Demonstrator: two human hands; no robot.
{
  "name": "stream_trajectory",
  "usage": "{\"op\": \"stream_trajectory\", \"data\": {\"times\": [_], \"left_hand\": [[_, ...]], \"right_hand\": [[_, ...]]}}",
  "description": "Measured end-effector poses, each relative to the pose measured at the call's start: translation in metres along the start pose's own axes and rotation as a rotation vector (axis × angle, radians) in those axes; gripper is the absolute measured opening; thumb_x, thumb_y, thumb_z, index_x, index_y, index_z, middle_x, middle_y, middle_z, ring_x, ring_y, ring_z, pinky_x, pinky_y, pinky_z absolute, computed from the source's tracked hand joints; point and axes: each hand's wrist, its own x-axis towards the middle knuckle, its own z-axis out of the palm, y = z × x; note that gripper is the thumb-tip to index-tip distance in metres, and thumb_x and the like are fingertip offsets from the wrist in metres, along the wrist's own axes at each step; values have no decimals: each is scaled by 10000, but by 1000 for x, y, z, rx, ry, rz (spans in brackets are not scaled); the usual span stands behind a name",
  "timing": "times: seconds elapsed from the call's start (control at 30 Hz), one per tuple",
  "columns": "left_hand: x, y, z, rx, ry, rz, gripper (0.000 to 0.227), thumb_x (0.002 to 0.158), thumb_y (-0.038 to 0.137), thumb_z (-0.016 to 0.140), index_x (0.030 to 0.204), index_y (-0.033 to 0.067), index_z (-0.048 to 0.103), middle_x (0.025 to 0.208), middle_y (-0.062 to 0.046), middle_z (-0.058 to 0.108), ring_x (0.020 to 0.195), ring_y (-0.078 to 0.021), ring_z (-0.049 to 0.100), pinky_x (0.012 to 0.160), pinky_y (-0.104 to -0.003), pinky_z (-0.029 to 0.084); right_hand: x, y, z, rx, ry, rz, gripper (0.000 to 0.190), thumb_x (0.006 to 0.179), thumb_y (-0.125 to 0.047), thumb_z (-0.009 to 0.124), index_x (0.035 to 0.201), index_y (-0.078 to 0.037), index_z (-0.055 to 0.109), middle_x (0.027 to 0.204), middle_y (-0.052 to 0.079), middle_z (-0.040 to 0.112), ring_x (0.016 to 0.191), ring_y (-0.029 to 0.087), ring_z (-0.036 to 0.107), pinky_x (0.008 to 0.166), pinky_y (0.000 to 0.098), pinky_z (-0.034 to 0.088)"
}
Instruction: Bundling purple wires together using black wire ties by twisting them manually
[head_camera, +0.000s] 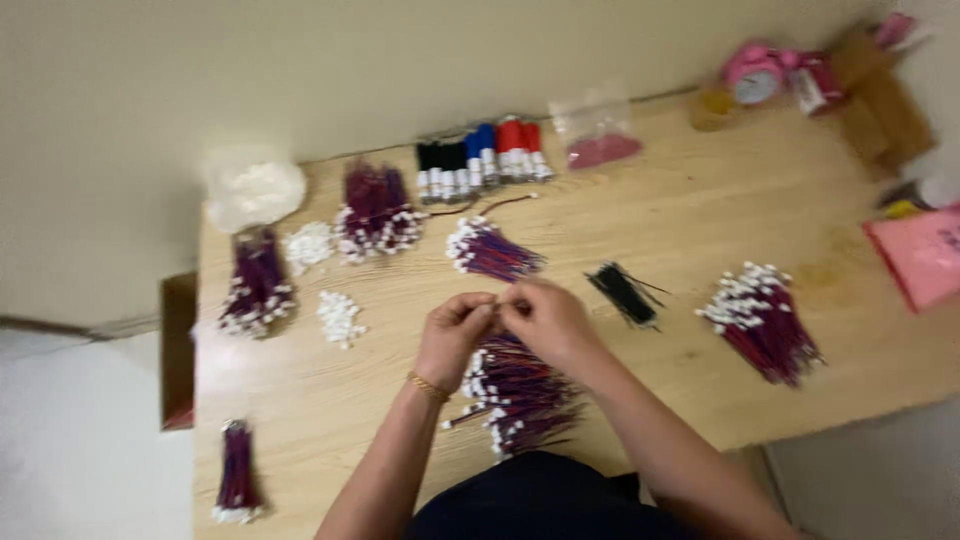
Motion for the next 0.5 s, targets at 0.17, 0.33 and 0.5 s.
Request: {"op": "stream_trajectory", "data": {"times": [0.17,0.33,0.5], "left_hand": [[2,-22,-20,749,17,-15,155,847,212,713,985,148,745,933,-87,738,915,-255,696,806,-396,562],[7,-54,-45,1275,111,190,134,810,263,709,921,323,753,904,54,690,828,-188,702,745,-330,576],[19,-50,-32,1348,18,458,202,756,213,755,954,231,719,925,-7,625,900,-232,641,815,-352,531]], "right_hand": [[19,122,47,-232,22,100,145,828,-236,662,939,-165,722,887,139,667,895,358,656,773,452,545],[28,220,6,-403,110,525,238,854,-390,658,1074,-309,701,1110,29,625,1076,285,628,876,418,548],[31,229,-19,-471,74,606,537,833,-514,669,1226,-153,615,1165,133,583,1120,362,575,898,478,498]]}}
